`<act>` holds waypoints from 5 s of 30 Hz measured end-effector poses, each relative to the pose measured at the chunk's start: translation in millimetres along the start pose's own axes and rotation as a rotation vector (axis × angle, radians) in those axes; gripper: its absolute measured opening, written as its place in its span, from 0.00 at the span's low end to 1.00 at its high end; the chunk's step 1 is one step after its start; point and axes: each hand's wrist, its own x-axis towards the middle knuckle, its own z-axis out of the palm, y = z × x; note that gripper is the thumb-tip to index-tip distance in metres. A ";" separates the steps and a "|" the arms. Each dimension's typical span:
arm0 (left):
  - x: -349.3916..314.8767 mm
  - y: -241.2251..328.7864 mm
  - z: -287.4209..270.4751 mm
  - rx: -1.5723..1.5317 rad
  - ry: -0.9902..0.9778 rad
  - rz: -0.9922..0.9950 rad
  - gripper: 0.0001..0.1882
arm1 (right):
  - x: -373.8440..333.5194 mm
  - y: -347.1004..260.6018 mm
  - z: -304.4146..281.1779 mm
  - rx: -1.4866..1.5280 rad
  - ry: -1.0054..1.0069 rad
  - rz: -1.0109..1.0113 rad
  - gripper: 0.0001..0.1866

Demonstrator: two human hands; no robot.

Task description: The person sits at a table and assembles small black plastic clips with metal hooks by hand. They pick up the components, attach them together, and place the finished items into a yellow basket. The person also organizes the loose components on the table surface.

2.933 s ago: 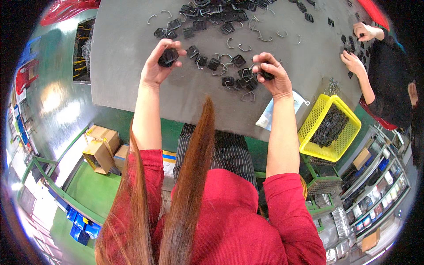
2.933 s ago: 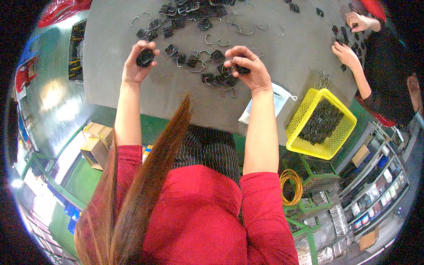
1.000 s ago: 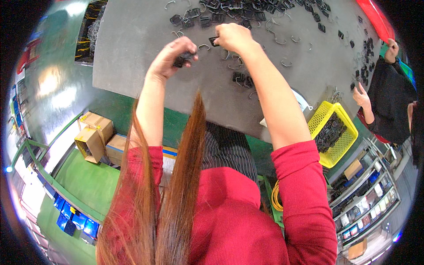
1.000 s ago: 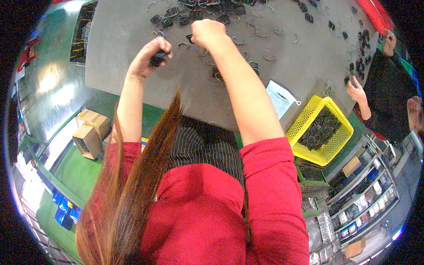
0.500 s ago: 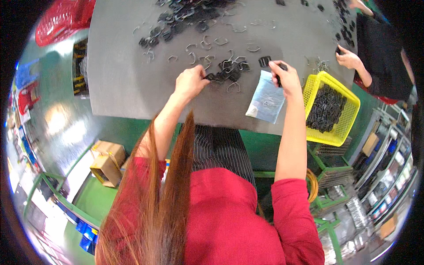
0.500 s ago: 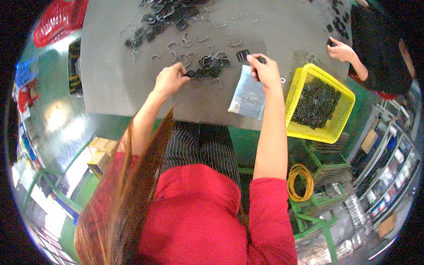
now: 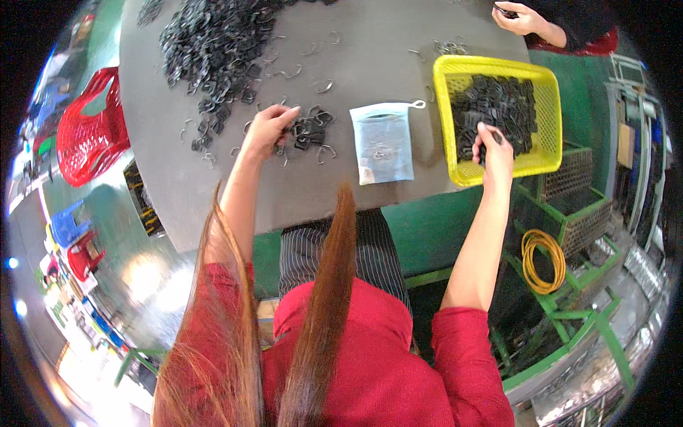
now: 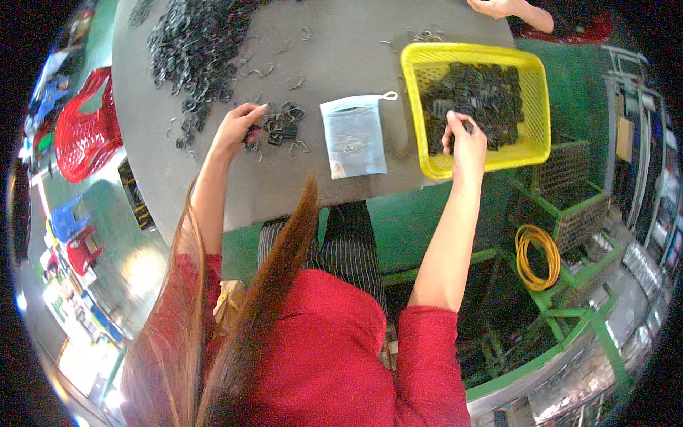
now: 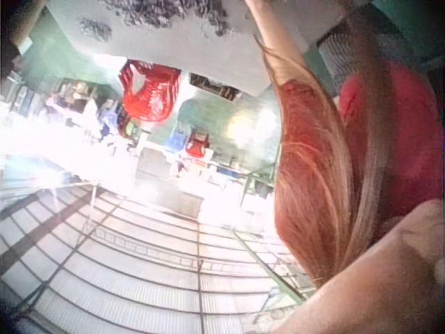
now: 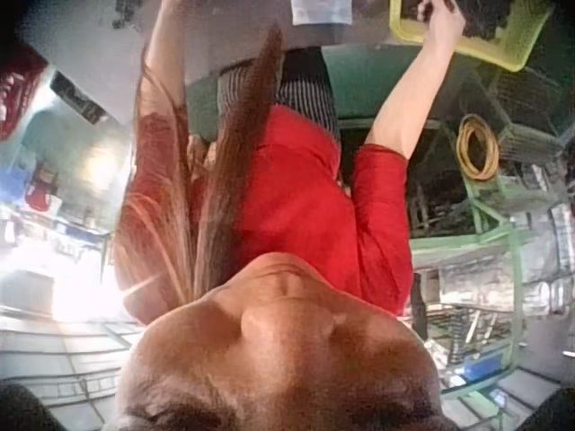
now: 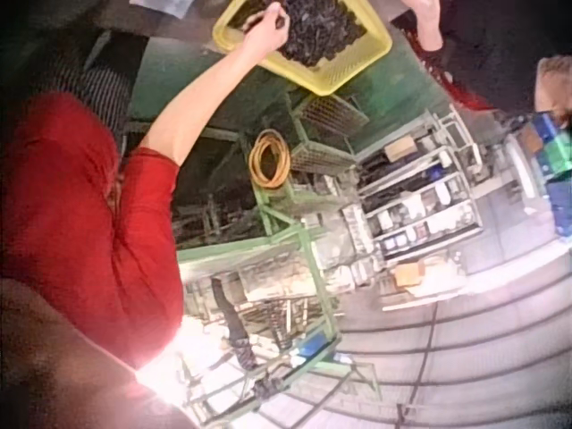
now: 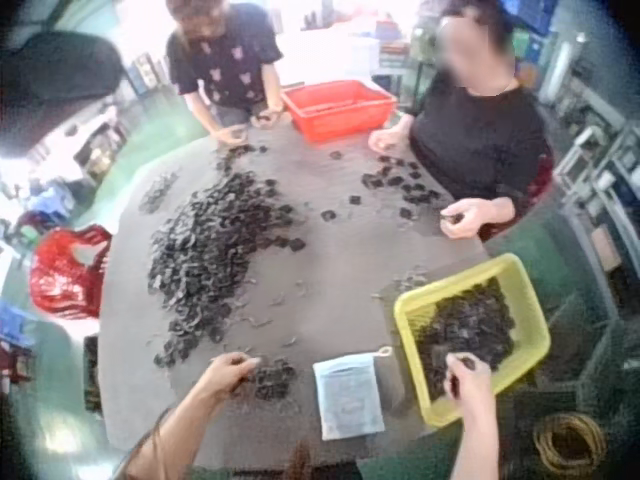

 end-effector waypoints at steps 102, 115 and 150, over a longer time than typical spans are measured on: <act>-13.3 13.2 84.3 -0.299 -0.277 0.210 0.15 | -19.9 -33.5 97.5 -0.486 -0.036 -0.095 0.16; -34.2 -34.7 131.7 0.578 0.341 0.898 0.32 | -10.4 -25.2 100.0 -0.741 0.179 -0.995 0.20; 80.0 -60.0 -128.2 -0.444 -0.015 0.536 0.16 | -27.6 40.8 414.0 -0.491 -0.704 -0.450 0.33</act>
